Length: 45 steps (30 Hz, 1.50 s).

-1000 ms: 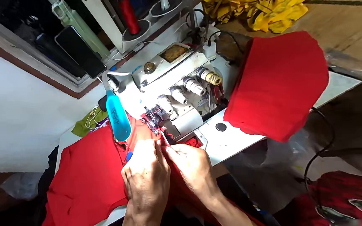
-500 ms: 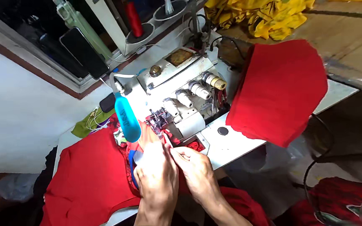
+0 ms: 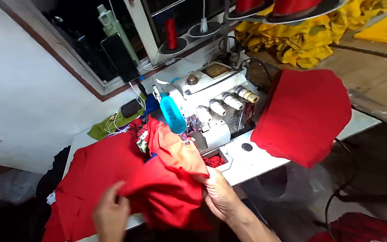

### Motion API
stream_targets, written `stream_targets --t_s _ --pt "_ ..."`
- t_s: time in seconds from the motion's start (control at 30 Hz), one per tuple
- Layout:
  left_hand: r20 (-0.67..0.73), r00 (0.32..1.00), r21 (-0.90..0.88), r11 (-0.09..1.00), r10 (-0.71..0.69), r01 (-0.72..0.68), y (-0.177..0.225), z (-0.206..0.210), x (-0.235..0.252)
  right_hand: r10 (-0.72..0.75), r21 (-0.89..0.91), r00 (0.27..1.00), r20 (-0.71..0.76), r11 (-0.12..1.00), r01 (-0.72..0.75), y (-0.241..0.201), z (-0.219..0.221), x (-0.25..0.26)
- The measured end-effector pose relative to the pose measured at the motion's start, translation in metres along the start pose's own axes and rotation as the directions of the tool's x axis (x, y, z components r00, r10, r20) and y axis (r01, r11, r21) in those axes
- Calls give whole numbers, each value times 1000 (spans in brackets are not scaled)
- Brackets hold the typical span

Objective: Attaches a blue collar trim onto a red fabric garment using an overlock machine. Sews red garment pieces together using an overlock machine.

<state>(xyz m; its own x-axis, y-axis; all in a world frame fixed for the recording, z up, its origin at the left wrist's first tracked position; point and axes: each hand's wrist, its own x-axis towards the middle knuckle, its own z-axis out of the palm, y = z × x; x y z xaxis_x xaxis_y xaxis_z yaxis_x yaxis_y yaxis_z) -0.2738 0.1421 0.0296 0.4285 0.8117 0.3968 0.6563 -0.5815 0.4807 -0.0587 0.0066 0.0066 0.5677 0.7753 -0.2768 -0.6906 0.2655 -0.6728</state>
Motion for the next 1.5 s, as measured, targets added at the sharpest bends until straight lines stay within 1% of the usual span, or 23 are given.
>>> stream_targets --t_s 0.03,0.07,0.1,0.13,0.17,0.23,0.27,0.3,0.33,0.4,0.43,0.47,0.5,0.57,0.63,0.73,0.87,0.93,1.03,1.1,1.17,1.37,1.5 --pt "-65 998 38 999 -10 13 -15 -15 19 -42 -99 998 -40 994 38 2 -4 -1" --pt "-92 996 51 999 2 3 -17 -25 33 -70 -159 996 -61 985 60 5 -7 -3" --pt "-92 993 55 997 67 -62 -6 -28 39 -90 -186 993 -72 980 76 7 -8 -4" --pt "-73 981 64 982 180 -175 13 -25 36 -109 -194 991 -80 977 91 10 -7 -5" --pt "-39 954 55 953 299 -296 37 -16 26 -112 -196 990 -87 976 93 12 -6 -7" --pt "47 860 -76 861 508 -504 79 15 4 -96 -203 991 -89 976 77 11 -6 -11" --pt "66 809 -100 810 584 -577 93 33 -1 -84 -215 993 -81 974 65 10 -6 -12" --pt "56 768 -81 769 638 -634 103 50 -3 -72 -229 995 -72 972 53 7 -6 -14" --pt "23 742 -55 742 670 -668 108 64 -1 -66 -229 996 -65 972 50 5 -6 -16" --pt "-67 729 -54 727 681 -684 107 81 8 -55 -181 997 -50 983 45 -2 -7 -16" --pt "-94 745 -93 739 660 -667 104 81 11 -49 -158 998 -39 987 42 -6 -8 -14" --pt "-100 775 -161 758 625 -632 103 77 13 -60 -178 998 -33 983 53 -8 -11 -10" --pt "-98 803 -240 769 589 -593 103 72 14 -90 -231 996 -26 970 81 -10 -14 -5" --pt "-90 832 -347 765 548 -542 104 64 15 -140 -387 990 -3 913 128 -13 -18 2" --pt "-81 838 -371 764 540 -528 106 59 15 -182 -518 983 -15 842 148 -14 -19 7" --pt "-85 831 -327 772 550 -545 113 59 13 -239 -623 969 -59 767 152 -13 -24 6" --pt "-80 819 -179 800 568 -572 122 74 18 -324 -689 943 -73 700 187 -14 -22 9" --pt "-78 815 -115 807 574 -579 121 84 22 -335 -696 939 -78 692 189 -14 -22 11" --pt "-74 808 -43 807 585 -589 118 88 24 -287 -634 955 -71 752 179 -14 -21 7" --pt "-70 799 -17 800 598 -600 116 87 22 -248 -574 966 -75 802 162 -12 -22 1" --pt "-84 787 -3 789 612 -614 118 86 22 -231 -537 970 -77 829 155 -9 -22 -2" --pt "-78 718 31 721 692 -692 122 80 20 -162 -463 985 -60 878 116 -16 -19 -9" --pt "-68 686 48 689 724 -723 120 80 18 -85 -224 996 -39 972 74 -26 -10 -13"
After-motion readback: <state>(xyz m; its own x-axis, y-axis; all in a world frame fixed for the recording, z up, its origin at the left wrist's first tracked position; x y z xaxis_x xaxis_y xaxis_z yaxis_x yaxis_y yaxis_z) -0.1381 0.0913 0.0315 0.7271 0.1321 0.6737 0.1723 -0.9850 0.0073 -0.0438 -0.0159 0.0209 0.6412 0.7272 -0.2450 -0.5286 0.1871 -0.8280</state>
